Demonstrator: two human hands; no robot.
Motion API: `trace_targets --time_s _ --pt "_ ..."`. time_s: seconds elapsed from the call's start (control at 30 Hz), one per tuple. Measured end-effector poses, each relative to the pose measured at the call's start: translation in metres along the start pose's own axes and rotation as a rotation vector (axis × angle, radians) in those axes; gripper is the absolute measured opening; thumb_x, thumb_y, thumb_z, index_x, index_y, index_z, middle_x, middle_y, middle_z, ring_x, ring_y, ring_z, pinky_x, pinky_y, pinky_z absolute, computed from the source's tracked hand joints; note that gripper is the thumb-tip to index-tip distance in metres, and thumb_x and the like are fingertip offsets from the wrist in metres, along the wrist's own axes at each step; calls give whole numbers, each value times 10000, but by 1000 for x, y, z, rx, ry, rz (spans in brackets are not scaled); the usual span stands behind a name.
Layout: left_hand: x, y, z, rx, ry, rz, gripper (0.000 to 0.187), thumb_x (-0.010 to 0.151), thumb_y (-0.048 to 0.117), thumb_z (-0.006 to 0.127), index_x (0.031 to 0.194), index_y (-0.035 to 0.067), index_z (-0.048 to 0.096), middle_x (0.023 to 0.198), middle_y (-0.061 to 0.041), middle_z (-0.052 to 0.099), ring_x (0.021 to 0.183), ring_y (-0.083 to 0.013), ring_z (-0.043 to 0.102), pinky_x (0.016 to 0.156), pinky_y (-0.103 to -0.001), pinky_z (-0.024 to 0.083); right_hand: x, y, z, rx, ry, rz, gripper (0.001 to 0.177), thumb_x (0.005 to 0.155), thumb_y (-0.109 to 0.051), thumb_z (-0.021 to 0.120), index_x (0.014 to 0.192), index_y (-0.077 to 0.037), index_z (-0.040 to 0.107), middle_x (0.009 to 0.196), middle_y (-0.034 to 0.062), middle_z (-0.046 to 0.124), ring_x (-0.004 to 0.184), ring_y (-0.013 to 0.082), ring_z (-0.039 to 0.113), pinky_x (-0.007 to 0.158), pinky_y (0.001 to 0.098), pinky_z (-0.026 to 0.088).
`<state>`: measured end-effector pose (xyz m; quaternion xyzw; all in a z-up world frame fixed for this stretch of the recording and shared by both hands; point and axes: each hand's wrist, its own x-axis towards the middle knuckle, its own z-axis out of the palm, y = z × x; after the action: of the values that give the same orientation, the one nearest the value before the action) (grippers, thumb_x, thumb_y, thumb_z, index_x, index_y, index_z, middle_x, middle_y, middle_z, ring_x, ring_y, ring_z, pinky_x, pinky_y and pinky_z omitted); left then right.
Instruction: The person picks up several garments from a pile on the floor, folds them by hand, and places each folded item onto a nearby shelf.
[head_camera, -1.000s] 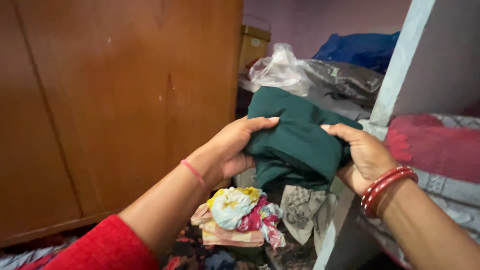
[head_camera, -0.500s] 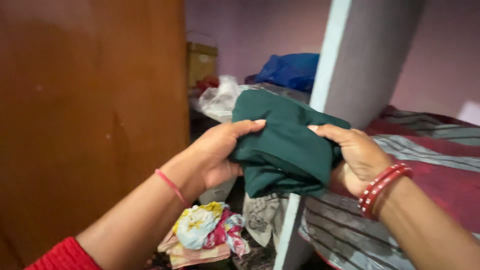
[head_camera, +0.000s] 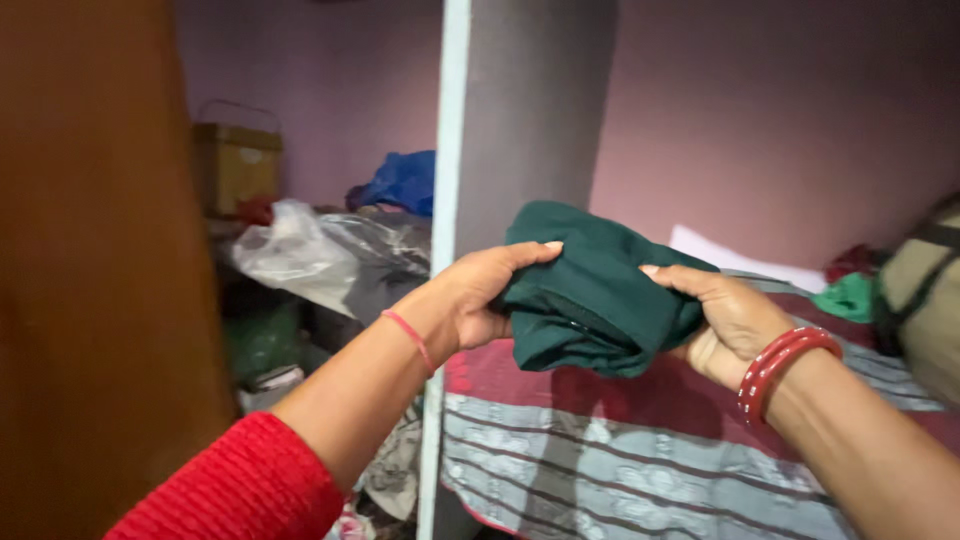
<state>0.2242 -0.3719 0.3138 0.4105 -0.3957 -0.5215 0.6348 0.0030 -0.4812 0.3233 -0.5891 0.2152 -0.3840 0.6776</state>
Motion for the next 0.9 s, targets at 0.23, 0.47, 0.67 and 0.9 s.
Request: trace_targets --time_s 0.23,0.47,0.67,0.9 --pt "61 -19 32 -64 -117 -15 406 898 257 692 1219 17 629 1201 -165 723 1074 -283 722 931 -462 603 4 -10 -56 38 102 17 288 889 -118 682 1157 -20 649 1147 96 736 1005 215 720 918 418 596" --pt "94 -21 51 -81 -38 23 323 833 153 658 1114 -2 625 1113 -164 712 1001 -291 708 925 -488 601 32 -8 -89 64 141 -1 308 872 -111 685 1163 -22 643 1187 105 729 1045 244 721 935 466 596" --pt "128 -20 47 -51 -69 41 343 769 96 640 1087 -30 620 1092 -187 706 977 -322 707 876 -499 610 55 -16 -98 42 171 9 359 872 -106 684 1211 -6 621 1232 144 717 1098 288 714 966 535 589" --pt "193 -29 34 51 64 189 319 796 15 669 1109 -9 610 1058 -169 690 960 -310 702 819 -524 612 113 -10 -108 9 309 -11 435 838 9 692 1249 -48 561 1258 158 703 1133 324 714 915 638 594"
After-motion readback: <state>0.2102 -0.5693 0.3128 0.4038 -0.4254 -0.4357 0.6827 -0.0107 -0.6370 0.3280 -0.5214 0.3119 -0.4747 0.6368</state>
